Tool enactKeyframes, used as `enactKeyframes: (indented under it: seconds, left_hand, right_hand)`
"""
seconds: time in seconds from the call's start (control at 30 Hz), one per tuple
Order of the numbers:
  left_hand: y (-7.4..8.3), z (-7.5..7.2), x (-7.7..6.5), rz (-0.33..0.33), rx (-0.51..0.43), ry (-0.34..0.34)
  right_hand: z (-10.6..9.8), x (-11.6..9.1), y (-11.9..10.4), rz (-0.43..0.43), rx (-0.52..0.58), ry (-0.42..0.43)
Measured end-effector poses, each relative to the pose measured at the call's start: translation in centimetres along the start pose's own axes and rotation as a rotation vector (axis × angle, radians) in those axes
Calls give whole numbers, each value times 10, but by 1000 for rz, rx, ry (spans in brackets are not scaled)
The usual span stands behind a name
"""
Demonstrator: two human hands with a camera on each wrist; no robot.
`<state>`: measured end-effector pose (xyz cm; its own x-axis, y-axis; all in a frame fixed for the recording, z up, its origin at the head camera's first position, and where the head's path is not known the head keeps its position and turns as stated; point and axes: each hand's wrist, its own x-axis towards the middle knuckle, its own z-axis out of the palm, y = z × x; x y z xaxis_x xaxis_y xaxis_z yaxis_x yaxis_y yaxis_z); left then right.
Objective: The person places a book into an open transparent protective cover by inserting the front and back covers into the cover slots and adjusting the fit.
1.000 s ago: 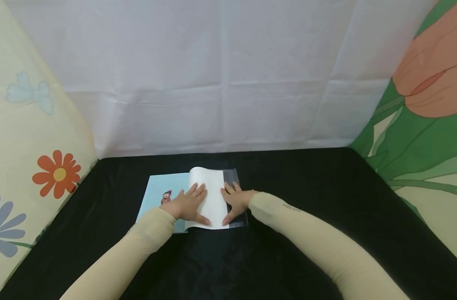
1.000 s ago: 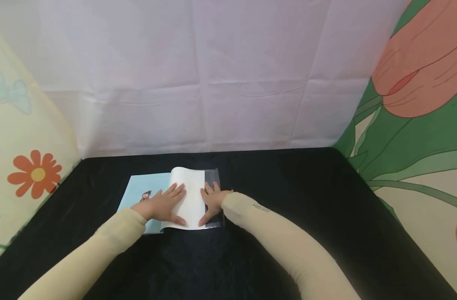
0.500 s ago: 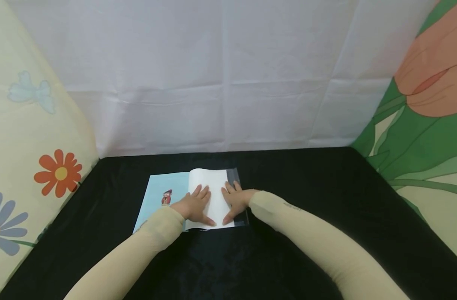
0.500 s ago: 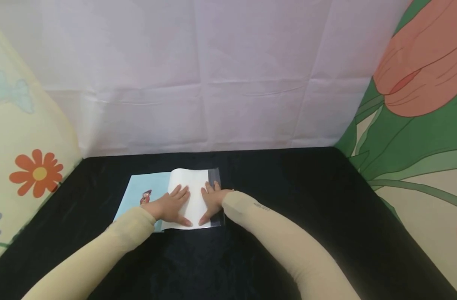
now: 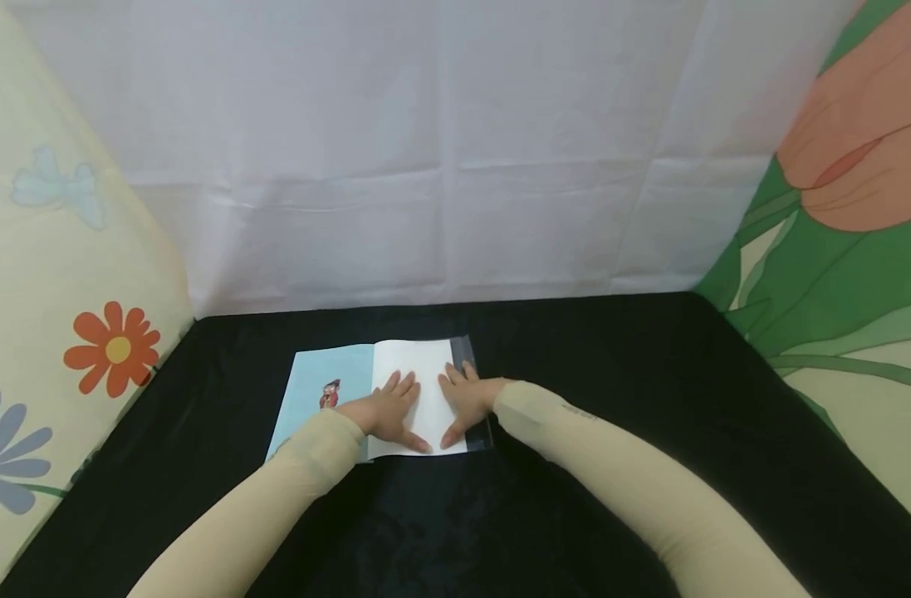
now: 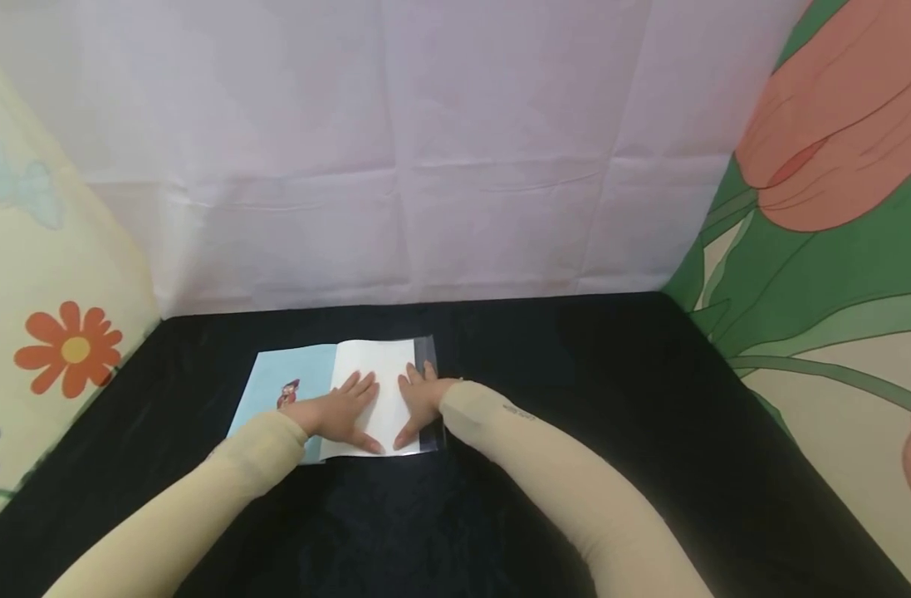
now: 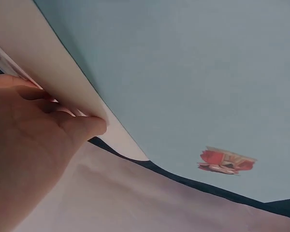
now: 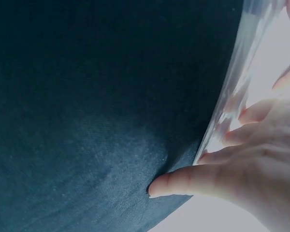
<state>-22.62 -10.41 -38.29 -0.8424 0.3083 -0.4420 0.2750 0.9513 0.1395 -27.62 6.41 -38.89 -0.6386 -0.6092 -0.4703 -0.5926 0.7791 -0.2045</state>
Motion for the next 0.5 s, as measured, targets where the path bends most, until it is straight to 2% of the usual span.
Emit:
enactKeyframes:
  seconds: [0.17,0.3,0.37,0.5]
  left_hand:
    - [-1,-1,-1,11,-43,-4]
    - [0,-1,-3,13,-49,1]
    - [0,0,-4,8,-61,-2]
    - [-1,0,-4,11,-87,14]
  right_hand:
    - [0,2,0,-1,15,1]
    - [2,3,4,19,111,54]
    - [4,3,5,27,216,136]
    - [7,0,8,73,431,381]
